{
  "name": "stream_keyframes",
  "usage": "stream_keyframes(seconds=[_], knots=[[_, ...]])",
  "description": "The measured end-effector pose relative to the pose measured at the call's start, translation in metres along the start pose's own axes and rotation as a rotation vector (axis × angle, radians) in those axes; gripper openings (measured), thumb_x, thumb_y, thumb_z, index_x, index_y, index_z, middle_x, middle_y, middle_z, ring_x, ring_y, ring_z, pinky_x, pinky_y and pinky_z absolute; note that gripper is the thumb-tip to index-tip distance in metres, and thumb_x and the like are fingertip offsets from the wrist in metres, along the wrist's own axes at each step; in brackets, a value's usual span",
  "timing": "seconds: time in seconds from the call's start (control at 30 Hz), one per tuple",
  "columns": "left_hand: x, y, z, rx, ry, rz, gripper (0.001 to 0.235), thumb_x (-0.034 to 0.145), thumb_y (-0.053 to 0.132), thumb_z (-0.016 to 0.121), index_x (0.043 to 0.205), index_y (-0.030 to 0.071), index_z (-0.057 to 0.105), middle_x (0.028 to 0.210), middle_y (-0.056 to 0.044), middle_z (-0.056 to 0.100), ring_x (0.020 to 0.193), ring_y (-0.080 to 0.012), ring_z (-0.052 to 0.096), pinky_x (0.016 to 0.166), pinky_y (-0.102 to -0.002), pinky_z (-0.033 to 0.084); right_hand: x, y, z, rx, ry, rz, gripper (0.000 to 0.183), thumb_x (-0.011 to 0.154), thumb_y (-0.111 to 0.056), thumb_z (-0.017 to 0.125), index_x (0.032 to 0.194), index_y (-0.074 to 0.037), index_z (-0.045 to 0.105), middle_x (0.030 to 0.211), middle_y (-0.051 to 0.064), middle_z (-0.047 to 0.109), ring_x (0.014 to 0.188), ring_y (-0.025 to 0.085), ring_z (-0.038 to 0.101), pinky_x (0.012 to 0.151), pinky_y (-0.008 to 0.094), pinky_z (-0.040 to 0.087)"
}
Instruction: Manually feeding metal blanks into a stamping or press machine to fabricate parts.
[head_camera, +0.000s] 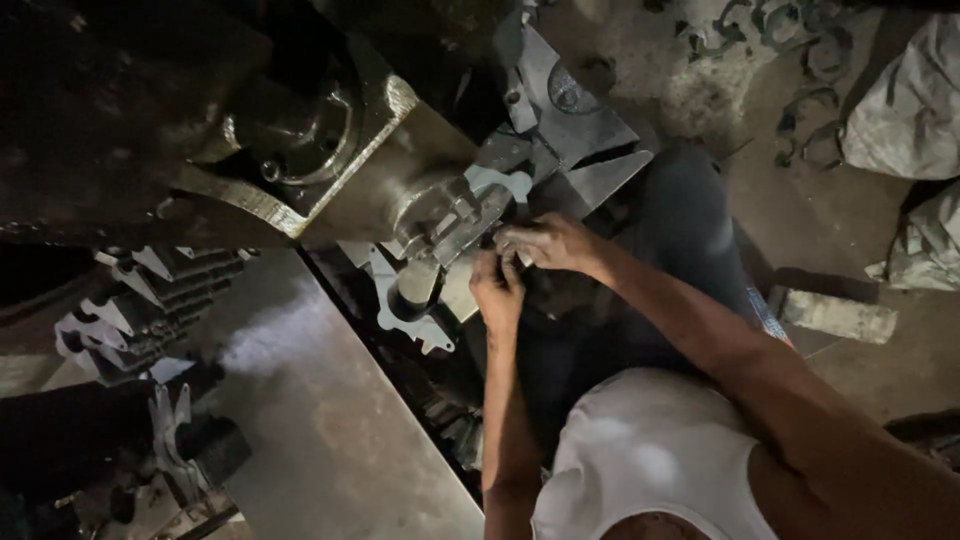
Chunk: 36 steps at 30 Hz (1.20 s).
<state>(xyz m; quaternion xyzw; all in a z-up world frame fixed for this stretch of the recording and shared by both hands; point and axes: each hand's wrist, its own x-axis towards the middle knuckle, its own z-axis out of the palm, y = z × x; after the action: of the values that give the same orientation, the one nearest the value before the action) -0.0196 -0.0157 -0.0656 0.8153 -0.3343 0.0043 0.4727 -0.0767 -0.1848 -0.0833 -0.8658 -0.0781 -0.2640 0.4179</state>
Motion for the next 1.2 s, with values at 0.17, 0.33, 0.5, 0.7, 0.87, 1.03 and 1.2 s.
stream_keyframes(seconds=[0.17, 0.33, 0.5, 0.7, 0.87, 1.03, 1.2], knots=[[0.003, 0.016, -0.002, -0.013, 0.052, 0.085, 0.018, 0.097, 0.007, 0.058, 0.109, -0.003, 0.067, 0.099, -0.023, 0.067, 0.092, -0.0450, 0.066, 0.078, -0.048, 0.054, -0.001, 0.005, -0.001, 0.033, 0.015, -0.064, 0.034, 0.099, -0.009, 0.065, 0.132, -0.004, 0.062, 0.103, 0.011, 0.077, 0.080, 0.028, 0.077, 0.069, 0.038, 0.061], [0.001, 0.011, 0.003, -0.010, 0.069, 0.056, 0.013, 0.096, 0.008, 0.063, 0.103, -0.003, 0.066, 0.094, -0.022, 0.066, 0.087, -0.0442, 0.066, 0.075, -0.046, 0.054, -0.004, 0.009, 0.003, -0.075, -0.005, -0.003, 0.035, 0.094, -0.013, 0.067, 0.128, -0.006, 0.067, 0.091, 0.015, 0.076, 0.070, 0.033, 0.073, 0.063, 0.043, 0.059], [-0.008, 0.014, -0.003, -0.060, 0.080, 0.099, 0.009, 0.094, 0.006, 0.067, 0.099, -0.001, 0.067, 0.090, -0.020, 0.067, 0.082, -0.0409, 0.067, 0.073, -0.043, 0.054, -0.006, 0.010, 0.008, -0.007, 0.063, 0.007, 0.033, 0.100, -0.015, 0.064, 0.132, -0.007, 0.065, 0.086, 0.016, 0.074, 0.072, 0.034, 0.074, 0.064, 0.044, 0.060], [-0.024, 0.017, -0.008, 0.112, 0.120, 0.370, 0.015, 0.085, 0.008, 0.079, 0.093, 0.004, 0.066, 0.088, -0.015, 0.066, 0.080, -0.0366, 0.067, 0.071, -0.042, 0.056, 0.033, -0.064, -0.048, -0.094, -0.088, 0.375, 0.056, 0.095, -0.026, 0.072, 0.143, -0.004, 0.055, 0.083, 0.020, 0.072, 0.063, 0.033, 0.073, 0.056, 0.045, 0.056], [0.009, 0.066, -0.036, 0.598, 0.101, 0.637, 0.050, 0.079, 0.014, 0.068, 0.128, 0.004, 0.066, 0.132, -0.015, 0.065, 0.113, -0.0360, 0.062, 0.095, -0.049, 0.050, 0.030, -0.083, -0.086, -0.308, 0.364, -0.077, 0.041, 0.100, -0.021, 0.073, 0.135, -0.004, 0.057, 0.124, 0.016, 0.071, 0.103, 0.033, 0.073, 0.083, 0.039, 0.062], [0.051, 0.036, -0.021, 0.814, 0.010, 0.703, 0.044, 0.098, 0.017, 0.065, 0.141, 0.005, 0.064, 0.137, -0.011, 0.064, 0.107, -0.0291, 0.059, 0.093, -0.044, 0.048, -0.001, -0.045, -0.050, -0.307, 0.206, 0.156, 0.029, 0.098, -0.016, 0.071, 0.126, -0.006, 0.065, 0.113, 0.014, 0.071, 0.096, 0.034, 0.073, 0.080, 0.042, 0.061], [0.057, 0.054, -0.054, 0.879, -0.071, 0.599, 0.042, 0.088, 0.018, 0.069, 0.129, 0.008, 0.064, 0.125, -0.011, 0.067, 0.111, -0.0310, 0.064, 0.094, -0.046, 0.053, -0.004, -0.041, -0.041, -0.329, 0.104, 0.351, 0.038, 0.100, -0.022, 0.074, 0.129, -0.001, 0.062, 0.107, 0.022, 0.067, 0.089, 0.040, 0.068, 0.076, 0.047, 0.057]])
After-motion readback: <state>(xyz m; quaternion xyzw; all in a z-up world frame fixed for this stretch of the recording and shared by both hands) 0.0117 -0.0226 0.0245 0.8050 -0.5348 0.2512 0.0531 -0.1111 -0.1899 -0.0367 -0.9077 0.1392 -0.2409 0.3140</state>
